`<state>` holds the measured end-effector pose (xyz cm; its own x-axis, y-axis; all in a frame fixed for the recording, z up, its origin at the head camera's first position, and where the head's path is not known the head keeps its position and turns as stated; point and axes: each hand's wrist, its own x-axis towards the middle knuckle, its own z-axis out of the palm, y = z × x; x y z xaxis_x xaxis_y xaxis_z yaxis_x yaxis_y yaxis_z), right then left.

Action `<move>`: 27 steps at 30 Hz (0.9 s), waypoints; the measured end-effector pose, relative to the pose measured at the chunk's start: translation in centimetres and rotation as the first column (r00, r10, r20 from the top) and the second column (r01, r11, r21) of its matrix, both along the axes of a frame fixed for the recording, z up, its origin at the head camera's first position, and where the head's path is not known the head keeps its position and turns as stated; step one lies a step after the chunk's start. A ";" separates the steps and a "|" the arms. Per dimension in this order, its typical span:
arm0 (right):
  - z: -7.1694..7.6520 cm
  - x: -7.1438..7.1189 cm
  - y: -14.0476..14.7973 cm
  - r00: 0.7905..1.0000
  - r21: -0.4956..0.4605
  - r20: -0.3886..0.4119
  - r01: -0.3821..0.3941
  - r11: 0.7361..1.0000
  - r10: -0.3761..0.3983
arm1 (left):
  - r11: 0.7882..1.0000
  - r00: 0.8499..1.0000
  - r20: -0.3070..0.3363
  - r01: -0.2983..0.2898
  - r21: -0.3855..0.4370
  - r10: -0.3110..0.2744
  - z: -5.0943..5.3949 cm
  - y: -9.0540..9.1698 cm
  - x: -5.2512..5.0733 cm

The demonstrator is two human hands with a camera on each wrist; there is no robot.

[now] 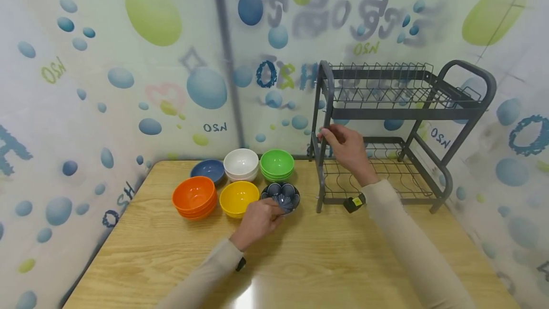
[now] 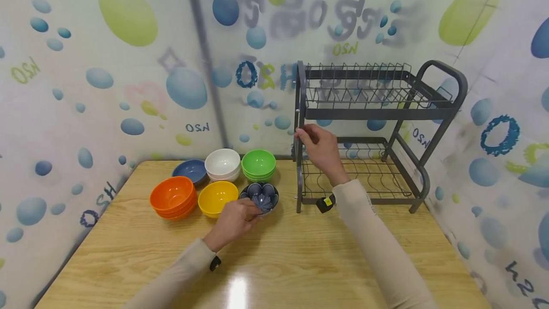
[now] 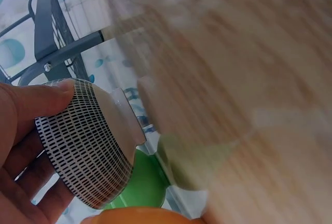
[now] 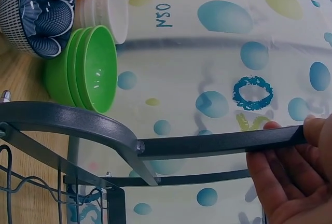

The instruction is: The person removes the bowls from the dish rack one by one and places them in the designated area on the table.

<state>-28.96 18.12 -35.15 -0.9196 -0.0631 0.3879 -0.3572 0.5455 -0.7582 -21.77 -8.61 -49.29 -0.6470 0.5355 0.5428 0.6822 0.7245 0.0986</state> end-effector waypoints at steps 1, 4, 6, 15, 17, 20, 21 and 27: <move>-0.1 0.0 0.0 1.000 -0.005 -0.003 -0.002 1.000 0.002 | 1.000 1.000 0.003 -0.003 -0.004 0.003 -0.1 0.0 0.0; -0.3 -0.2 -0.2 1.000 -0.018 -0.019 -0.013 1.000 0.013 | 1.000 1.000 0.011 -0.013 -0.010 0.013 -0.2 0.1 0.0; -0.4 -0.2 -0.3 0.999 -0.030 -0.029 -0.018 0.999 0.017 | 1.000 1.000 0.017 -0.017 -0.013 0.018 -0.3 0.1 0.1; -0.5 -0.5 -0.5 0.999 -0.042 -0.034 -0.020 0.999 0.019 | 0.997 0.995 0.082 -0.049 -0.062 0.054 0.0 0.2 0.1; -0.5 -0.5 -0.3 0.999 -0.045 -0.031 -0.017 0.999 0.016 | 0.996 0.992 0.116 -0.032 -0.081 0.041 0.2 0.3 -0.1; -0.4 -0.4 0.0 0.999 -0.048 -0.019 -0.027 0.998 0.026 | 0.995 0.983 0.183 -0.001 -0.103 0.020 0.7 0.5 -0.3; -0.4 -0.4 0.2 0.999 -0.046 -0.011 -0.034 0.998 0.033 | 0.994 0.978 0.208 0.010 -0.113 0.014 0.8 0.6 -0.4; -0.3 0.0 1.2 0.996 0.004 0.079 -0.048 0.999 0.047 | 0.995 0.920 0.390 0.061 -0.074 -0.027 2.0 0.0 -0.4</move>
<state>-28.93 19.34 -35.41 -0.9432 -0.1092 0.3139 -0.3220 0.5336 -0.7820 -22.16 -8.64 -47.31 -0.7728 0.6003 0.2058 0.6337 0.7119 0.3027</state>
